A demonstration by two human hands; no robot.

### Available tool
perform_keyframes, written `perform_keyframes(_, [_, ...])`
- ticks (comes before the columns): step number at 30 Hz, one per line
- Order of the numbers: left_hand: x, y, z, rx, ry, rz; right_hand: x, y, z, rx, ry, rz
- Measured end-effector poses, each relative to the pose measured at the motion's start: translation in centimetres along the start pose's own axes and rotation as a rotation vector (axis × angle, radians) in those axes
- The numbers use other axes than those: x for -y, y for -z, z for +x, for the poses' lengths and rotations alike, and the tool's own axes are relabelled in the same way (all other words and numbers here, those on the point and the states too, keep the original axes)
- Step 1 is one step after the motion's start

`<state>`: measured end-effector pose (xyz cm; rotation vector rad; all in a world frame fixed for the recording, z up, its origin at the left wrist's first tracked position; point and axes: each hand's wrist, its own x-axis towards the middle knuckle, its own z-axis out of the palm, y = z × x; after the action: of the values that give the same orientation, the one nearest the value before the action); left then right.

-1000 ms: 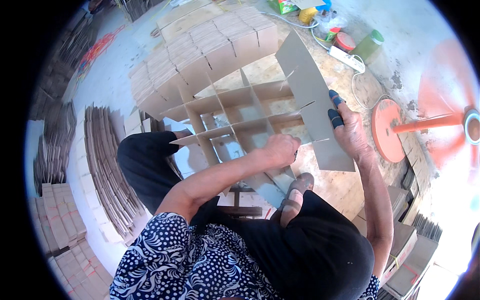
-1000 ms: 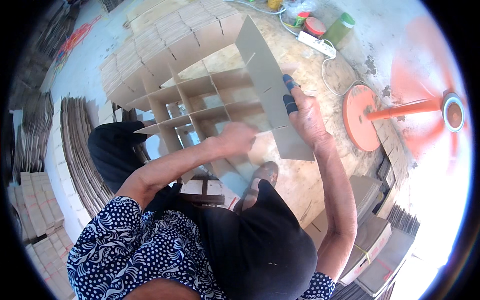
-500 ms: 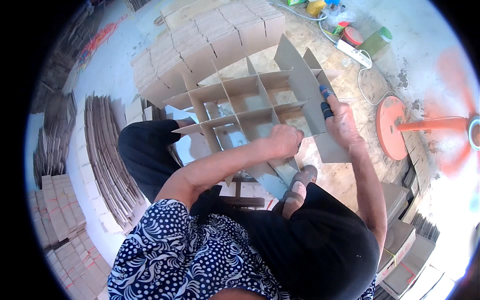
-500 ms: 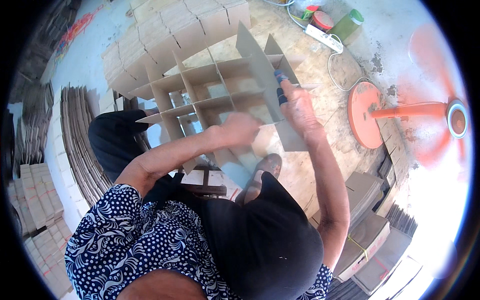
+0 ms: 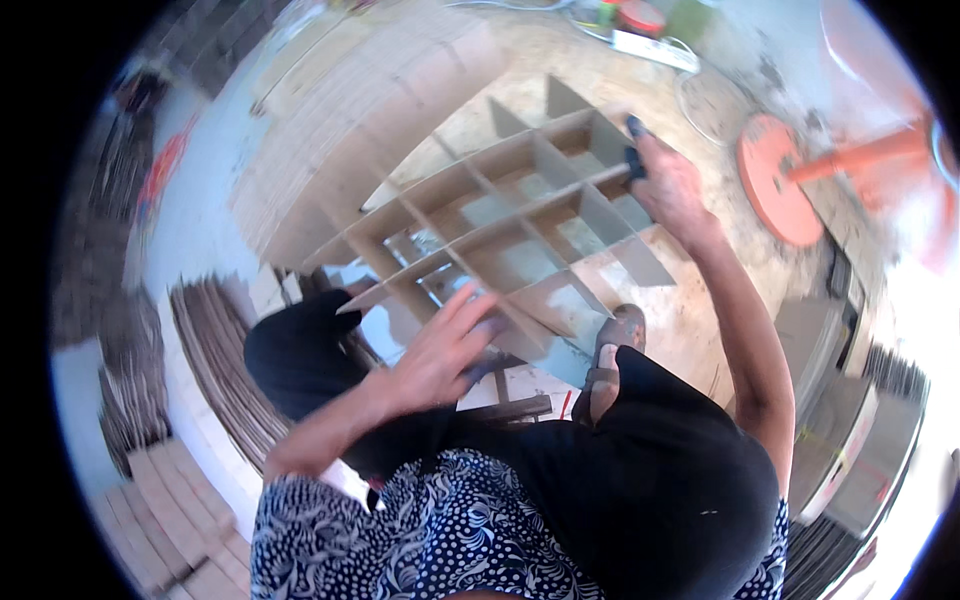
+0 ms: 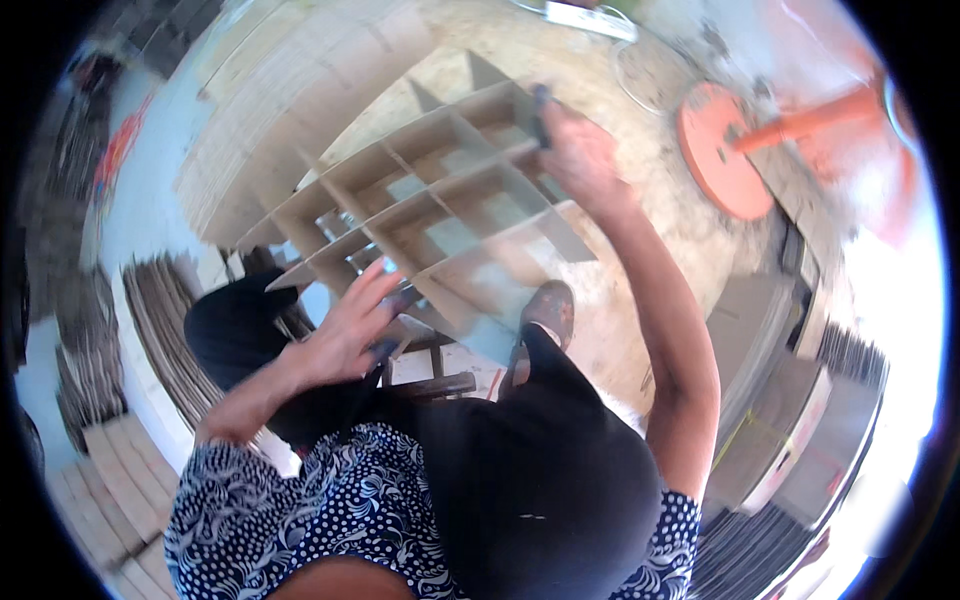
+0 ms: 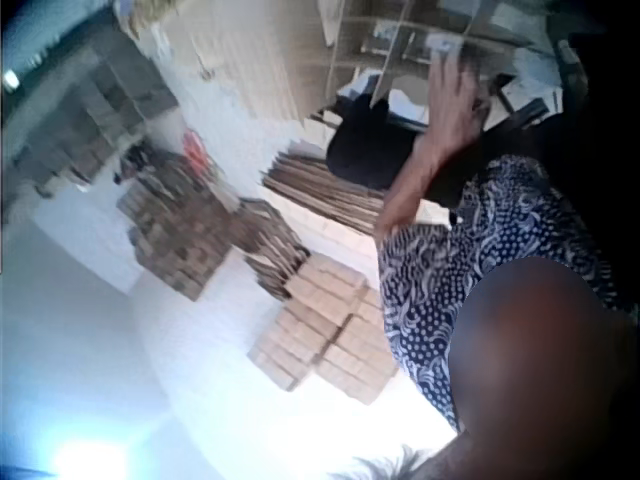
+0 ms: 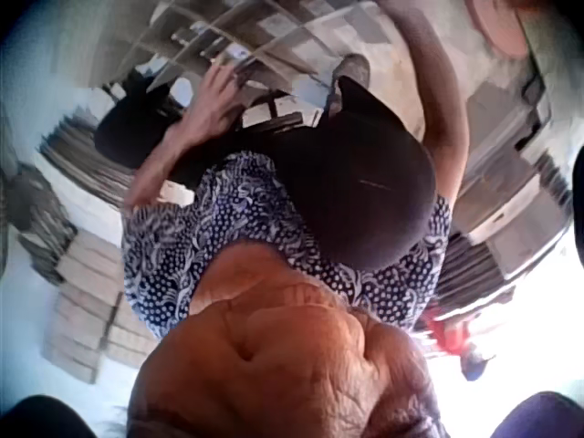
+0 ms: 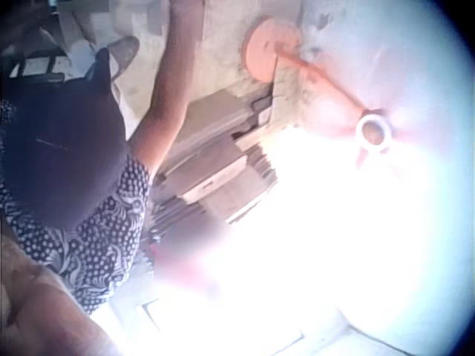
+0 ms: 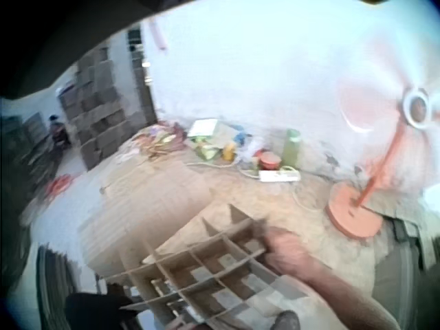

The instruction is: The person sits on the floor and assembles a wooden frame by inserting thin wooden sticks into pre-cut slots. They repeatedly pick up sticks, align them with the frame, and press them into place, occasionally adjusting the frame's position.

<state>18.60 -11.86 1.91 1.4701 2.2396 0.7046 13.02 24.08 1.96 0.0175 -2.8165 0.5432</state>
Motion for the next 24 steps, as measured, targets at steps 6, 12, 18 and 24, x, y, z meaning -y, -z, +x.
perform_keyframes(6, [-1.1, -3.2, -4.6, 0.213, 0.264, 0.291, 6.8, -5.8, -0.1, 0.310, 0.094, -0.070])
perform_keyframes(12, [4.0, -2.1, 5.2, -0.199, 0.052, 0.513, 5.4, -3.8, -12.7, 0.283, 0.607, 0.048])
perform_keyframes(18, [9.3, -6.8, 3.8, 0.059, 0.100, 0.207, -4.5, 3.0, -35.3, -0.443, -0.639, 0.127])
perform_keyframes(24, [3.5, 5.7, 2.8, -0.252, 0.209, 0.205, -3.6, 7.9, -45.5, -0.297, -0.853, -0.646])
